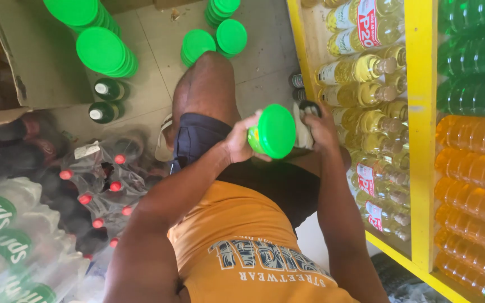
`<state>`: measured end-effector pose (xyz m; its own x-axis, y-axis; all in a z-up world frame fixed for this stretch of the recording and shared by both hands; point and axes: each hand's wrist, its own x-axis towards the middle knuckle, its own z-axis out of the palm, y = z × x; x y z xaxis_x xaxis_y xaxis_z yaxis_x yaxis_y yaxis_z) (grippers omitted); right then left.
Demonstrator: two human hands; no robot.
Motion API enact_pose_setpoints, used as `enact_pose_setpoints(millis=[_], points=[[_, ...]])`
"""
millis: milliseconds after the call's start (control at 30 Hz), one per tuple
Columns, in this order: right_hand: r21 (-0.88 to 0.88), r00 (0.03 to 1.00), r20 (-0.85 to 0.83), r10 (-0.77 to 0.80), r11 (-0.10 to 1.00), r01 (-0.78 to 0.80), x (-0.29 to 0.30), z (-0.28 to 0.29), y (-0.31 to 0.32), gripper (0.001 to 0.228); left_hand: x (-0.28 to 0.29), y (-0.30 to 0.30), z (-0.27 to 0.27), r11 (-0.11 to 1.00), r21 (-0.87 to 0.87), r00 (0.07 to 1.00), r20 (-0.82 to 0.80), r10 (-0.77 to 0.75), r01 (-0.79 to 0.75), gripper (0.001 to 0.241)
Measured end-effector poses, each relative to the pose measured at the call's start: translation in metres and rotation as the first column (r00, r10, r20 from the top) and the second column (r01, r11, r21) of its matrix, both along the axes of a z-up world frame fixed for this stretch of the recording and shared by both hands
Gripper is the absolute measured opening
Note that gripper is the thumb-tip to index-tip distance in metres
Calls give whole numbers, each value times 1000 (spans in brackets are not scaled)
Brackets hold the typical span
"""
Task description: Cleaning green plastic containers by wiping them with a cloth in a storage area
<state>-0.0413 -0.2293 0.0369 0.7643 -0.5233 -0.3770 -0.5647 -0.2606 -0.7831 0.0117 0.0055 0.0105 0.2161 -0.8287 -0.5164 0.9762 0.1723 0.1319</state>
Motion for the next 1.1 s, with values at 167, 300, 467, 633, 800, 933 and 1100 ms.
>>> enact_pose_setpoints(millis=[167, 300, 467, 633, 800, 933, 1100], points=[[423, 898, 58, -437, 825, 374, -57, -32, -30, 44, 23, 13, 41, 972, 2, 939, -260, 227, -234, 80], [526, 833, 131, -537, 750, 401, -37, 23, 6, 31, 27, 7, 34, 980, -16, 951, -242, 190, -200, 86], [224, 910, 390, -144, 973, 58, -12, 51, 39, 70, 17, 2, 6, 976, -7, 948, -237, 212, -220, 81], [312, 934, 339, -112, 950, 1, -14, 32, 60, 66, 9, -4, -12, 973, -15, 943, -248, 221, -232, 80], [471, 875, 397, -276, 880, 63, -29, 34, 86, 52, 12, -3, -4, 969, 33, 929, -279, 245, -246, 80], [533, 851, 442, -282, 846, 3, -43, 25, 80, 60, 11, -3, 1, 968, 35, 941, -231, 248, -247, 81], [454, 868, 449, -211, 891, -19, -52, 23, 78, 71, 10, -3, 0, 959, 63, 928, -238, 285, -278, 79]])
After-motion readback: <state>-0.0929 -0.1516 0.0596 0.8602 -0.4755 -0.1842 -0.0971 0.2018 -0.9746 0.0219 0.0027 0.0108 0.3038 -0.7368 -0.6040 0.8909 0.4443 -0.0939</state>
